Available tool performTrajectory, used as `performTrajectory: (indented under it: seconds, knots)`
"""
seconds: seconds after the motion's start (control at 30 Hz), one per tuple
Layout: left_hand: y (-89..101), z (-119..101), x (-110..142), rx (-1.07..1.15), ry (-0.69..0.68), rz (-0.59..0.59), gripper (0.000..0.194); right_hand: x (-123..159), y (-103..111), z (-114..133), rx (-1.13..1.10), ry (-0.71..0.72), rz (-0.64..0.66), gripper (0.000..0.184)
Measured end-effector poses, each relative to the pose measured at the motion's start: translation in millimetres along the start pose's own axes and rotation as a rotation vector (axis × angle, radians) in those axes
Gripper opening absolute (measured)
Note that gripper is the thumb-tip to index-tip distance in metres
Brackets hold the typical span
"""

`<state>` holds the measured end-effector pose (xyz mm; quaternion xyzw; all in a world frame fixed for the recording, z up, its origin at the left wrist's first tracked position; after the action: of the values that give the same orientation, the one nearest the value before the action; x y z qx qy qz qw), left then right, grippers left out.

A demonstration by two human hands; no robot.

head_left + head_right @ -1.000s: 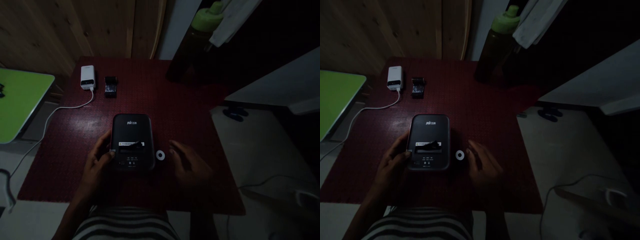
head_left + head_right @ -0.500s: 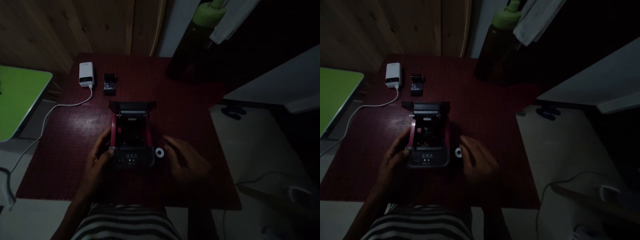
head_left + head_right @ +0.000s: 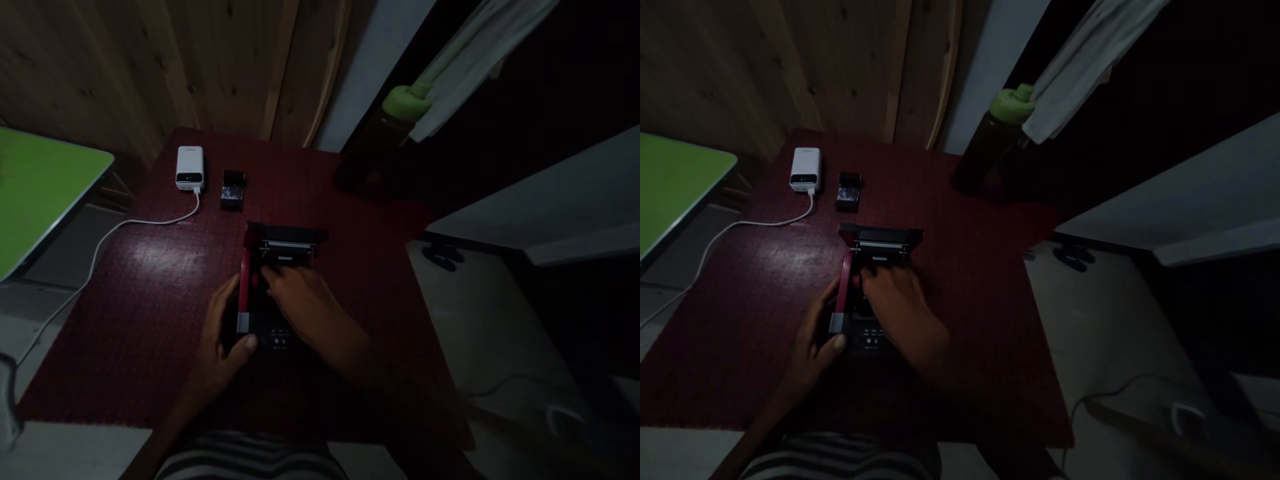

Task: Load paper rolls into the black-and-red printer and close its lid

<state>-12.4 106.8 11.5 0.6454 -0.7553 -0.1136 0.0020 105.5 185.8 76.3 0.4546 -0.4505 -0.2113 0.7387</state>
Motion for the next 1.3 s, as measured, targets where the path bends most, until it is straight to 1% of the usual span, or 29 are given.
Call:
performTrajectory:
  seconds: [0.17,0.3,0.37,0.43,0.5,0.57,0.63,0.7,0.77,0.8,0.87,0.93,0.97,1.03,1.07,1.13,1.2,1.3]
  knots:
    - [0.3,-2,-1,0.005,-0.007,0.007,0.075,-14,-8,1,0.035,-0.024,0.065,0.044]
    - [-1.1,-3,-2,0.013,-0.004,0.019,0.076,-19,-9,0,0.035,-0.028,0.077,0.042]
    - [-1.6,-3,-2,0.024,0.007,0.017,0.076,-18,-6,-1,0.016,-0.033,0.06,0.04]
    - [-1.3,-2,-2,0.033,0.016,0.005,0.076,-15,-1,-3,0.004,-0.044,0.014,0.04]
    - [-0.3,-2,-3,0.041,0.017,-0.014,0.076,-9,3,-3,0.011,-0.054,-0.053,0.038]
    - [0.5,-2,-3,0.047,0.014,-0.028,0.076,1,9,-2,0.016,-0.04,-0.155,0.032]
    - [0.2,-3,-3,0.049,0.016,-0.025,0.076,20,19,0,-0.022,0.021,-0.312,0.024]
    - [-0.6,-3,-3,0.047,0.023,-0.011,0.074,47,30,-2,-0.11,0.114,-0.473,0.02]
    - [-0.5,-2,-2,0.043,0.032,-0.003,0.073,74,39,-17,-0.243,0.162,-0.594,0.019]
    - [0.0,-2,-2,0.04,0.039,-0.003,0.073,86,41,-30,-0.32,0.149,-0.641,0.02]
    - [1.0,1,-1,0.034,0.052,-0.002,0.073,105,41,-66,-0.489,0.069,-0.728,0.023]
    - [2.1,4,-1,0.028,0.063,-0.005,0.072,116,31,-107,-0.674,-0.043,-0.835,0.023]
    - [2.4,6,-1,0.023,0.065,-0.007,0.073,120,22,-128,-0.768,-0.097,-0.905,0.023]
    - [3.9,8,-1,0.004,0.056,-0.025,0.073,121,-1,-161,-0.921,-0.194,-1.039,0.027]
    - [5.0,8,-1,-0.006,0.05,-0.038,0.074,116,-14,-173,-0.975,-0.234,-1.068,0.031]
    - [6.2,10,-1,-0.022,0.05,-0.055,0.077,99,-40,-185,-1.047,-0.281,-1.04,0.037]
    - [6.0,12,-1,-0.018,0.072,-0.053,0.077,81,-61,-187,-1.081,-0.29,-0.968,0.04]
    - [5.0,15,-1,0.003,0.116,-0.036,0.078,64,-78,-181,-1.075,-0.275,-0.905,0.037]
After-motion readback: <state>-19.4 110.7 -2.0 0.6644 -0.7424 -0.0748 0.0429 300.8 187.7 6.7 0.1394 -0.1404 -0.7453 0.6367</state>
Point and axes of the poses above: each hand's wrist, its own x-axis away from the middle knuckle, its own y-axis out of the back of the hand, z = x × y, the point moved 10 cm from there along -x, towards the middle knuckle, and after that the axes turned 9 degrees about z, right-handed, at the moved point
